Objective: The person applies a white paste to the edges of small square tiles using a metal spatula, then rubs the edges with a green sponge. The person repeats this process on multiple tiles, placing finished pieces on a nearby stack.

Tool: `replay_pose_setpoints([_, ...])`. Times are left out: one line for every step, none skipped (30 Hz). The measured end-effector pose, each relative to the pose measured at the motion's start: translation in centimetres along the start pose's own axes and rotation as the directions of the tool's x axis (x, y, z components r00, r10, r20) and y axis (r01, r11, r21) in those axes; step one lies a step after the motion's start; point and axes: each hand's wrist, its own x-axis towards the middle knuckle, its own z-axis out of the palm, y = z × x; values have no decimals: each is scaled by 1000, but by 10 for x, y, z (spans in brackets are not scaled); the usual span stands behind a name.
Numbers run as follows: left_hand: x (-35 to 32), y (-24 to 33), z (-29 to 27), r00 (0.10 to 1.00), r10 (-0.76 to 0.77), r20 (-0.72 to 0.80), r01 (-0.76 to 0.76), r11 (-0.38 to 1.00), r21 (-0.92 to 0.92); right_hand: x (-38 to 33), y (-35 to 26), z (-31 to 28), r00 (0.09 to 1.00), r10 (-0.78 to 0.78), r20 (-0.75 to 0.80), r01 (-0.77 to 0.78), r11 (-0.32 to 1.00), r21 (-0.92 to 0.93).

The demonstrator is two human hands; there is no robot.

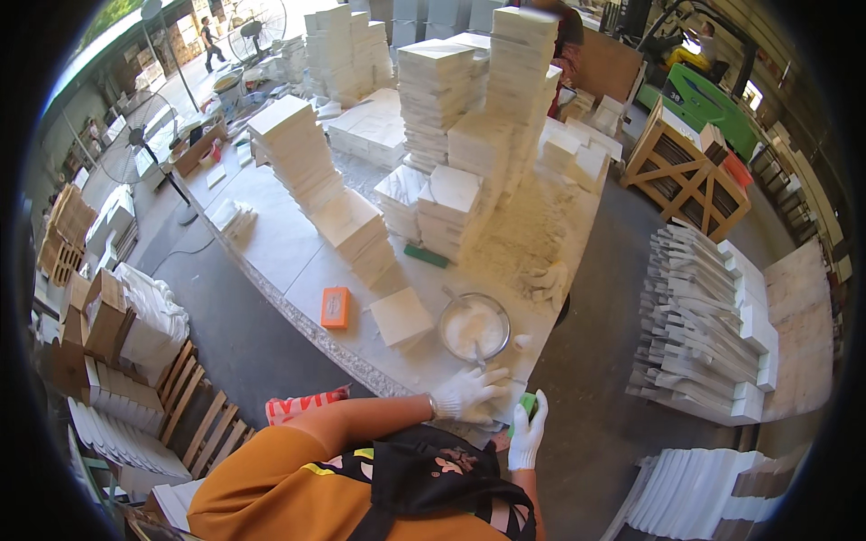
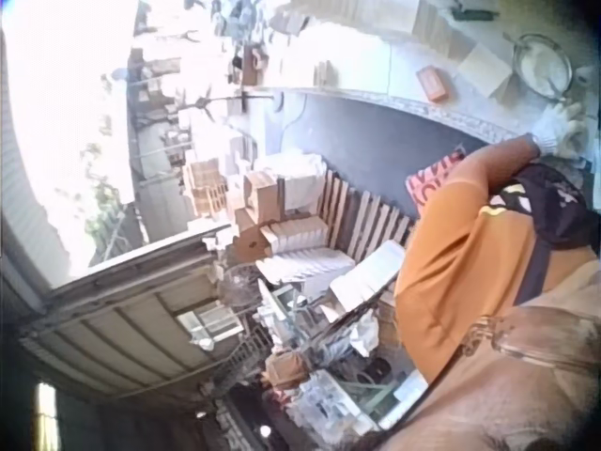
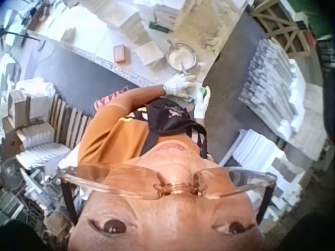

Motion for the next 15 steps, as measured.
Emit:
replay_pose_setpoints([1,0,0,1000,0,-5,0,1000,-3,8,3,2,999,44,-15,-43,997,60])
replay_pose_setpoints([0,1,0,1000,-14,8,14,1000,-11,12,7,2,999,44,-13,-43,997,66])
replay_pose_setpoints([-1,2,0,999,-28,20,29,999,-20,15,10,2,999,43,-12,-42,996,73])
replay_pose_setpoints([-1,2,0,999,-42,32,43,999,-30,18,6,4,999,44,-11,-43,996,77])
replay_pose_setpoints([0,2,-1,999,-47,28,47,998,-30,16,1,3,999,39,0,-39,998,49])
replay_pose_setpoints([0,3,-3,998,-51,24,51,998,-29,7,-4,0,999,35,11,-36,999,21])
replay_pose_setpoints([0,4,-3,998,-61,18,62,998,-30,-4,-14,-2,999,35,27,-34,999,-10])
replay_pose_setpoints([-1,2,-2,999,-48,18,48,999,-19,-16,-27,0,999,18,38,-18,1000,-8])
replay_pose_setpoints([-2,-2,1,999,-35,18,36,999,-8,-15,-24,1,1000,-7,30,7,1000,-6])
replay_pose_setpoints([-1,-2,3,1000,-16,21,16,1000,0,-15,-17,0,999,-31,14,31,1000,-4])
replay_pose_setpoints([-1,-1,4,1000,-15,19,15,1000,2,-14,-9,0,999,-54,-2,54,999,-2])
replay_pose_setpoints([0,-1,4,1000,-13,18,13,1000,3,-5,-2,1,1000,4,-5,-4,999,37])
replay_pose_setpoints([1,-1,3,1000,-12,14,12,1000,8,8,0,5,998,59,-5,-59,995,77])
replay_pose_setpoints([0,0,2,1000,-20,15,20,1000,-5,15,2,6,993,114,-3,-113,987,116])
replay_pose_setpoints([0,1,0,1000,-26,17,27,999,-18,15,4,5,993,120,-8,-119,986,115])
